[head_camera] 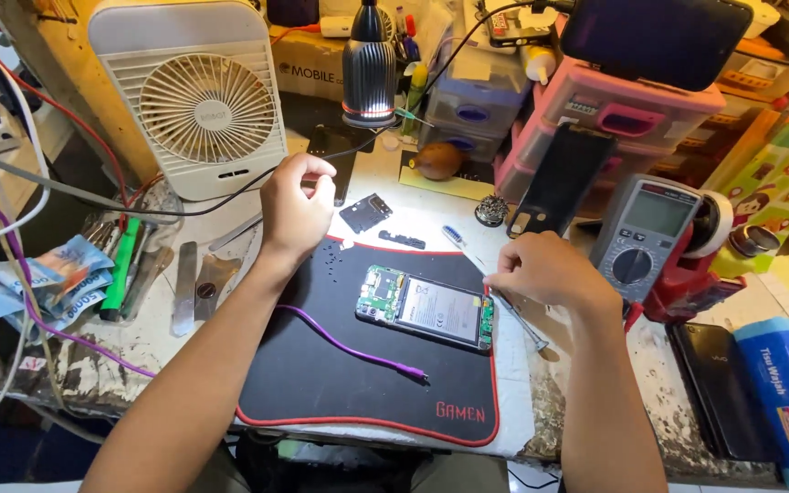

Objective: Disassembling internal components of a smartphone using a small prying tool on a repair bench.

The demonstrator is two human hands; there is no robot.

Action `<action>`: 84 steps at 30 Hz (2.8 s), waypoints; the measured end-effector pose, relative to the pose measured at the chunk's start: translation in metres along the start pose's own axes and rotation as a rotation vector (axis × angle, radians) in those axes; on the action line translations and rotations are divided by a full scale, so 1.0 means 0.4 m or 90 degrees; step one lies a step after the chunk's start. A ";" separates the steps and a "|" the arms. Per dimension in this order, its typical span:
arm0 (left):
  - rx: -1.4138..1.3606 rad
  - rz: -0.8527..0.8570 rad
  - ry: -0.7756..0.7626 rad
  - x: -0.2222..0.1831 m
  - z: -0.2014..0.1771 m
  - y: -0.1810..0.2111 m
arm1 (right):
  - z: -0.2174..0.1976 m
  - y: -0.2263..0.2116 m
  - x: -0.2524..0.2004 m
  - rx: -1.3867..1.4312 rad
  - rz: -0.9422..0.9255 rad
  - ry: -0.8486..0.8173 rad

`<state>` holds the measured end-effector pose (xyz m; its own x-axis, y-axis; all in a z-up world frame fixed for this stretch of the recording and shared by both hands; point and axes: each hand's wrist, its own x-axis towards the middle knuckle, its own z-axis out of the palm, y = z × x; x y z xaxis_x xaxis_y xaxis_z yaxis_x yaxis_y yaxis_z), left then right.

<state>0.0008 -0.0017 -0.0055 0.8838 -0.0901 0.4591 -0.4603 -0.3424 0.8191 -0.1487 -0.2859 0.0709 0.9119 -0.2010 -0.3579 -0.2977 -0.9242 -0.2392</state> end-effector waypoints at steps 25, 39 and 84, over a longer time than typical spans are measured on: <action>0.012 0.012 0.001 -0.007 -0.001 0.006 | 0.002 0.012 0.015 -0.076 0.072 0.027; -0.014 0.013 0.024 -0.007 0.005 0.011 | -0.013 -0.035 -0.051 0.268 -0.102 0.201; 0.305 0.147 -0.238 -0.028 0.030 -0.047 | 0.005 -0.019 0.004 -0.088 0.042 0.054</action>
<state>0.0006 -0.0054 -0.0301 0.7757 -0.5008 0.3840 -0.6302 -0.6466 0.4298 -0.1455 -0.2786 0.0702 0.9143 -0.2834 -0.2894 -0.3205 -0.9430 -0.0891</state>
